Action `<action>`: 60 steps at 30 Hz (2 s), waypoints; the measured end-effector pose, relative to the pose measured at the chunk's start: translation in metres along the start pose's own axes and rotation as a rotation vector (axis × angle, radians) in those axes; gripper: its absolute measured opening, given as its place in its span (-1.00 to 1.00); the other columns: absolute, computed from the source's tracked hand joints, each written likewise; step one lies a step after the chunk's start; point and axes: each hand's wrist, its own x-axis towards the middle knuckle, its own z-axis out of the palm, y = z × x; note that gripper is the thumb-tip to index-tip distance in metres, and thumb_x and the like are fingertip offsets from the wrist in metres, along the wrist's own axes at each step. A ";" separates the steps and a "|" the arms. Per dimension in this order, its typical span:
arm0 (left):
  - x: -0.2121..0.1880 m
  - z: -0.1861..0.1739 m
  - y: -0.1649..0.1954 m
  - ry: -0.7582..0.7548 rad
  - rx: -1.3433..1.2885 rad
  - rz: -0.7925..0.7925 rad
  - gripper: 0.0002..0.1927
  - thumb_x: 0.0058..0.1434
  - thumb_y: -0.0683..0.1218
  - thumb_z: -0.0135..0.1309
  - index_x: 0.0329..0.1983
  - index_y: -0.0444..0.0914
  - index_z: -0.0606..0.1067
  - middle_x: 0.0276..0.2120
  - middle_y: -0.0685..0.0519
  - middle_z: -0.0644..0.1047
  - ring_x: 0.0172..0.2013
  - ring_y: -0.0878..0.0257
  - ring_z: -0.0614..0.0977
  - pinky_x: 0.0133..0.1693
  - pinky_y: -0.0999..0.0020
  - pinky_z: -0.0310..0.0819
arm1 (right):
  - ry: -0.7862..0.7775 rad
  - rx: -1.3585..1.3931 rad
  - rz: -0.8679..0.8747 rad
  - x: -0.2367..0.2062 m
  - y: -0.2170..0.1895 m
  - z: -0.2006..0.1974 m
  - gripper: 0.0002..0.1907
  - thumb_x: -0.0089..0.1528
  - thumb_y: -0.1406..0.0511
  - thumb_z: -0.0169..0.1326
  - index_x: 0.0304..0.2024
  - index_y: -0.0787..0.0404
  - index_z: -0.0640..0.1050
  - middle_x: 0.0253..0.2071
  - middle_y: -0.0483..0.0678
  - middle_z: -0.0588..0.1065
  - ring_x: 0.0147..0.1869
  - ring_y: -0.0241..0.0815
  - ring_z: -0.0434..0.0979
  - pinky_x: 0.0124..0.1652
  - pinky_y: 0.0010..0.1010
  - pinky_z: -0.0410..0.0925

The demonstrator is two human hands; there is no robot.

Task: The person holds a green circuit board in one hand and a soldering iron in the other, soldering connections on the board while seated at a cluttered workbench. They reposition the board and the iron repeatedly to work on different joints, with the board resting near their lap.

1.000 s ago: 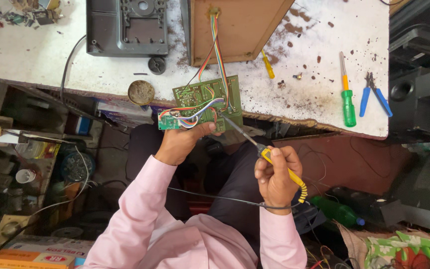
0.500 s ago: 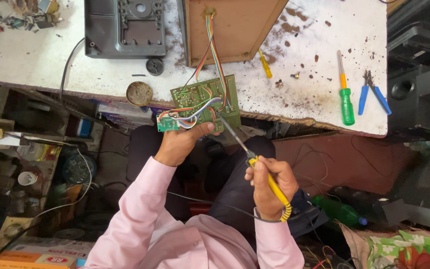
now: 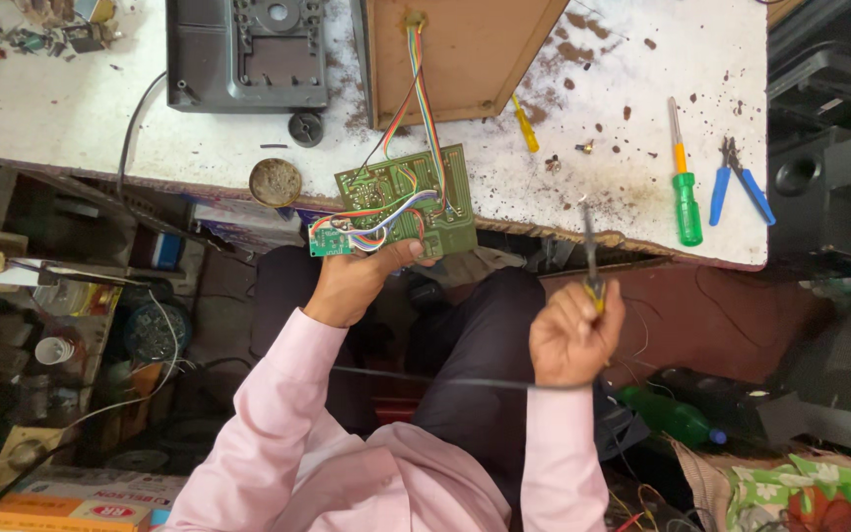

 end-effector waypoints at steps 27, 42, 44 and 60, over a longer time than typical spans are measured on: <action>0.001 -0.002 -0.005 -0.004 -0.043 -0.017 -0.66 0.21 -0.36 0.18 0.06 -0.36 0.51 -0.09 -0.01 0.62 -0.12 0.21 0.66 -0.08 0.29 0.67 | 0.016 -0.865 -0.139 -0.032 0.035 0.048 -0.86 0.40 0.33 0.06 -0.24 0.28 0.50 -0.49 0.04 0.51 -0.56 -0.24 0.44 -0.59 -0.55 0.23; 0.002 -0.002 -0.006 -0.044 -0.022 0.022 -0.69 0.24 -0.38 0.15 0.06 -0.39 0.49 -0.09 -0.03 0.60 -0.16 0.16 0.65 -0.07 0.22 0.67 | -0.018 -1.069 -0.270 -0.046 0.046 0.060 -0.87 0.41 0.33 0.04 -0.22 0.27 0.46 -0.50 0.02 0.51 -0.56 -0.29 0.43 -0.57 -0.56 0.25; 0.003 -0.002 -0.006 -0.038 -0.043 0.024 -0.69 0.23 -0.39 0.15 0.04 -0.39 0.49 -0.10 -0.03 0.59 -0.16 0.16 0.66 -0.08 0.20 0.69 | 0.026 -1.021 -0.231 -0.045 0.046 0.059 -0.87 0.40 0.33 0.04 -0.23 0.27 0.47 -0.51 0.01 0.50 -0.57 -0.28 0.43 -0.59 -0.56 0.24; 0.002 -0.004 -0.011 -0.006 0.031 0.022 -0.73 0.20 -0.35 0.20 -0.02 -0.37 0.54 -0.16 0.02 0.62 -0.17 0.23 0.65 -0.10 0.31 0.65 | -0.058 -1.263 -0.400 -0.059 0.052 0.065 -0.93 0.39 0.40 0.05 -0.15 0.32 0.49 -0.46 0.03 0.54 -0.50 -0.33 0.47 -0.49 -0.57 0.32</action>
